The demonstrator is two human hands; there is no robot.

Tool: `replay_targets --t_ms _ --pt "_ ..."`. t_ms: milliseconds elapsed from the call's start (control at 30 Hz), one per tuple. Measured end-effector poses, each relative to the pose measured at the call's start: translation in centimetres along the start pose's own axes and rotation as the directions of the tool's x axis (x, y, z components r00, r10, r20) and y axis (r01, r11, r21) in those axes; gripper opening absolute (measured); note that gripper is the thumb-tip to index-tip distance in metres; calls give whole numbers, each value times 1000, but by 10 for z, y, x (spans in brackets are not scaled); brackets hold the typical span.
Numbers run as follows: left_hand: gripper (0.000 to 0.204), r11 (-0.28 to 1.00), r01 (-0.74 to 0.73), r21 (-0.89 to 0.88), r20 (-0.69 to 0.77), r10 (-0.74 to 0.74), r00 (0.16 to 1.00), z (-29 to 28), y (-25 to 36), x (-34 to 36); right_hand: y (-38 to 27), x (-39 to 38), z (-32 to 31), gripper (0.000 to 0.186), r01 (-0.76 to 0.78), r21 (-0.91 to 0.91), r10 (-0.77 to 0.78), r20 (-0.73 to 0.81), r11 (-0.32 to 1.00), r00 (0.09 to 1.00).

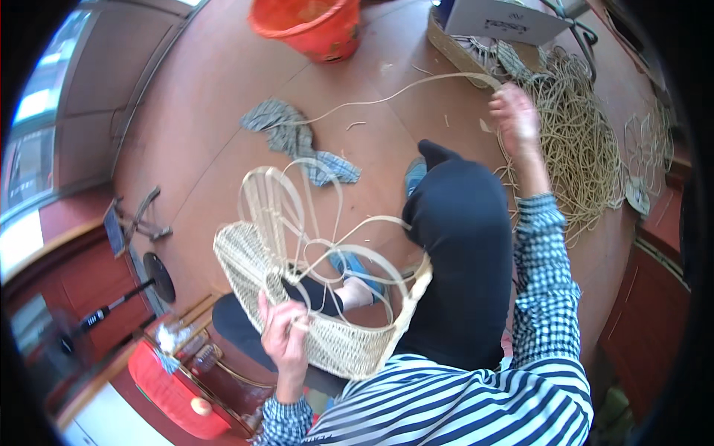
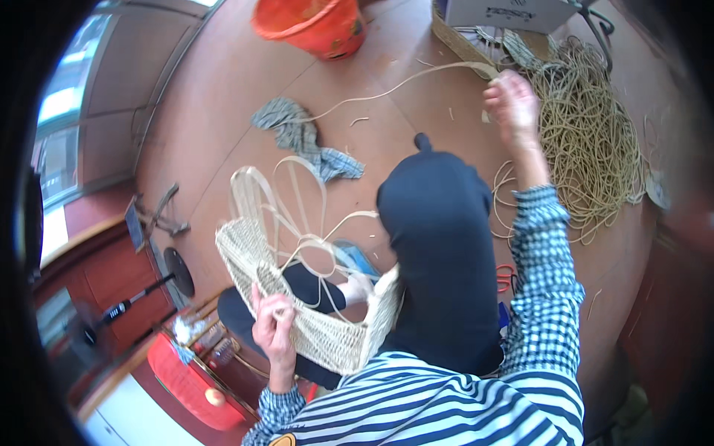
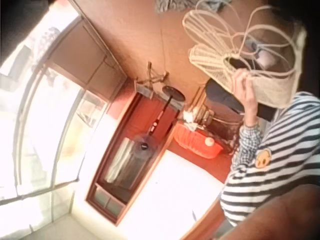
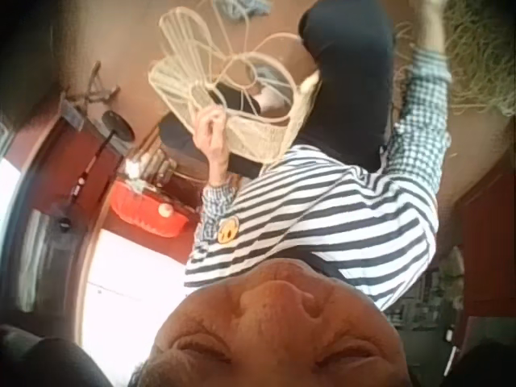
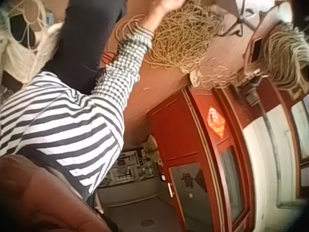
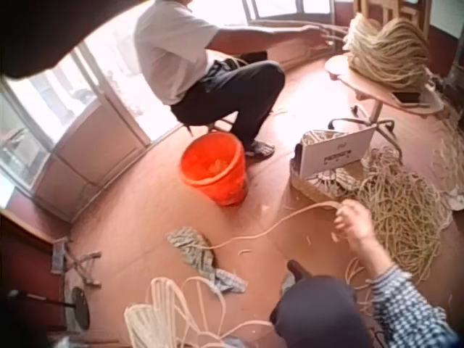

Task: Weaving a basket from long strands of fiber or wicker strands.

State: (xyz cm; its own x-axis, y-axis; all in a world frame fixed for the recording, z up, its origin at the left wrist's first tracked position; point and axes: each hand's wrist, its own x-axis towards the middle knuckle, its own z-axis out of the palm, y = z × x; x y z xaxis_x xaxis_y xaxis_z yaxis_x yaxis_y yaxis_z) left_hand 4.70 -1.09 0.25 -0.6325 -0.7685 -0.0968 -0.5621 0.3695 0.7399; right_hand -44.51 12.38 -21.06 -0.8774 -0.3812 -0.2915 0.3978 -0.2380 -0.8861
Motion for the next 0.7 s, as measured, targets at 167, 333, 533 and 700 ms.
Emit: replay_targets --t_ms 167,333,533,700 --pt "12 975 -217 46 -109 220 969 15 -12 -10 -155 -177 164 27 708 -212 -402 698 674 592" --pt "16 912 -402 86 -176 411 894 23 -14 -4 -102 -285 196 32 936 -96 -80 988 340 130" --pt "17 894 -436 103 -244 448 860 20 -1 -9 -87 -316 173 28 922 -240 39 970 305 240" --pt "20 818 -552 163 -1 560 829 12 -21 3 -130 -335 144 26 963 -135 -232 954 232 189"
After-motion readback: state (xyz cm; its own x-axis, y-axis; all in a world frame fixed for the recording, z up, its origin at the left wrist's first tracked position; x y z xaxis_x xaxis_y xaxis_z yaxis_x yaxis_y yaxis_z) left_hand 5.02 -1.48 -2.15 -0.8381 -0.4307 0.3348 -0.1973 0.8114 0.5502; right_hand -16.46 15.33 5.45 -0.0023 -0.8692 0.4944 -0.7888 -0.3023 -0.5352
